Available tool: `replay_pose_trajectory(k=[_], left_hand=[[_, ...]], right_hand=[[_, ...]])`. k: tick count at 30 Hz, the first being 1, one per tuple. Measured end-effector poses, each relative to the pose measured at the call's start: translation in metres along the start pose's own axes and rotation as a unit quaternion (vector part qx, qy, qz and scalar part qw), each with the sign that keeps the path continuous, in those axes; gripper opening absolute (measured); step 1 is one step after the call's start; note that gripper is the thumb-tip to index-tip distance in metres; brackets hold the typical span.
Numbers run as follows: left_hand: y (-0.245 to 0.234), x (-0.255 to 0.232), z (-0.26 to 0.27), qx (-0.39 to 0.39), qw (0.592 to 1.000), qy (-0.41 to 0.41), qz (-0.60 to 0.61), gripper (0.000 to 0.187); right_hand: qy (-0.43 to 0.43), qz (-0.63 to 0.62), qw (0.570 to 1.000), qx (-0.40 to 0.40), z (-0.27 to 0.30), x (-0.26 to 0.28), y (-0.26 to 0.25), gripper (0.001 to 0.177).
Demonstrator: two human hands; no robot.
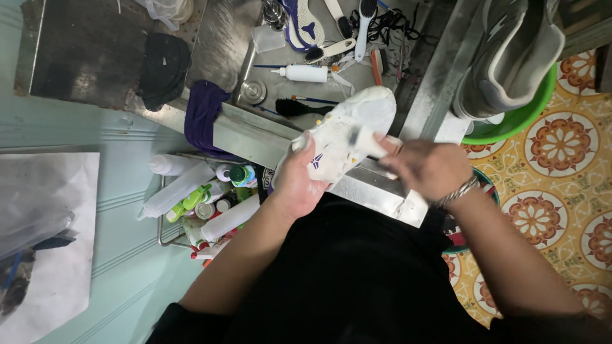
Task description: Clean white athletic shoes using a brush, soap, and water in a utility sink.
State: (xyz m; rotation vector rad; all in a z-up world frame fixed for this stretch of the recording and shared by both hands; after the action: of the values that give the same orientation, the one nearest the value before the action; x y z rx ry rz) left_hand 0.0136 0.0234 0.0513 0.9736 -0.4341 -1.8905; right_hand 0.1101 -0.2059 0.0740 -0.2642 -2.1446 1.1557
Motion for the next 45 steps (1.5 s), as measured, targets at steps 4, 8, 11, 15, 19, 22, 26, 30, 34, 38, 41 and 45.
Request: replay_pose_trajectory(k=[4,8,11,15,19,22,26,30,34,38,41,45], left_hand=[[-0.001,0.004,-0.007,-0.016,1.0,-0.014,0.0,0.058],[-0.001,0.002,-0.005,0.01,1.0,-0.004,-0.002,0.058],[0.001,0.004,-0.008,-0.004,1.0,0.008,-0.004,0.056],[-0.004,0.005,-0.01,0.001,1.0,-0.012,0.004,0.057],[0.004,0.002,-0.005,-0.013,1.0,-0.014,0.01,0.056],[0.003,0.003,-0.007,-0.008,1.0,0.0,0.007,0.057],[0.003,0.003,-0.007,0.015,1.0,-0.001,0.011,0.059],[0.007,0.004,-0.008,0.019,0.999,0.03,0.013,0.059],[0.0,0.007,-0.011,0.022,0.999,0.025,0.009,0.061],[-0.001,0.009,-0.014,0.014,1.0,0.021,0.004,0.063],[-0.002,0.009,-0.015,0.022,0.999,0.027,0.003,0.065],[-0.001,0.007,-0.011,0.046,0.997,0.053,-0.023,0.066]], right_hand=[[-0.005,0.006,1.0,0.013,-0.007,0.01,-0.005,0.042],[-0.044,-0.038,0.998,0.015,-0.006,0.0,-0.002,0.039],[-0.048,-0.03,0.998,0.011,-0.007,0.004,-0.006,0.039],[-0.053,-0.033,0.997,0.039,-0.002,0.012,-0.003,0.04],[0.013,0.007,0.999,0.039,-0.002,-0.001,-0.003,0.036],[-0.021,0.009,0.999,0.028,0.001,0.008,0.0,0.038],[-0.011,-0.029,1.0,0.0,0.003,-0.008,0.002,0.03],[0.019,0.011,1.0,-0.016,0.0,0.005,0.004,0.041],[-0.013,-0.022,0.998,-0.049,-0.001,-0.002,0.015,0.039],[0.054,0.065,0.99,-0.113,-0.01,-0.01,0.023,0.035],[0.08,0.053,0.991,-0.098,-0.01,-0.002,0.025,0.036],[0.105,0.048,0.985,-0.126,-0.017,-0.013,0.019,0.036]])
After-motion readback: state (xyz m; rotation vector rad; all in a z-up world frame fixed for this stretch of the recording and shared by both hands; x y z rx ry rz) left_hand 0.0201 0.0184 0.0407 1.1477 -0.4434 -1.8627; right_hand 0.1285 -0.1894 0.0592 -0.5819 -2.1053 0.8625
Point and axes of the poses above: each hand's wrist, its own z-axis away from the middle knuckle, its own y-axis out of the palm, x = y × z, the point moved 1 cm from there along -z, towards the middle knuckle, and after that the axes turned 14 degrees about -x, right-handed, at the moved point
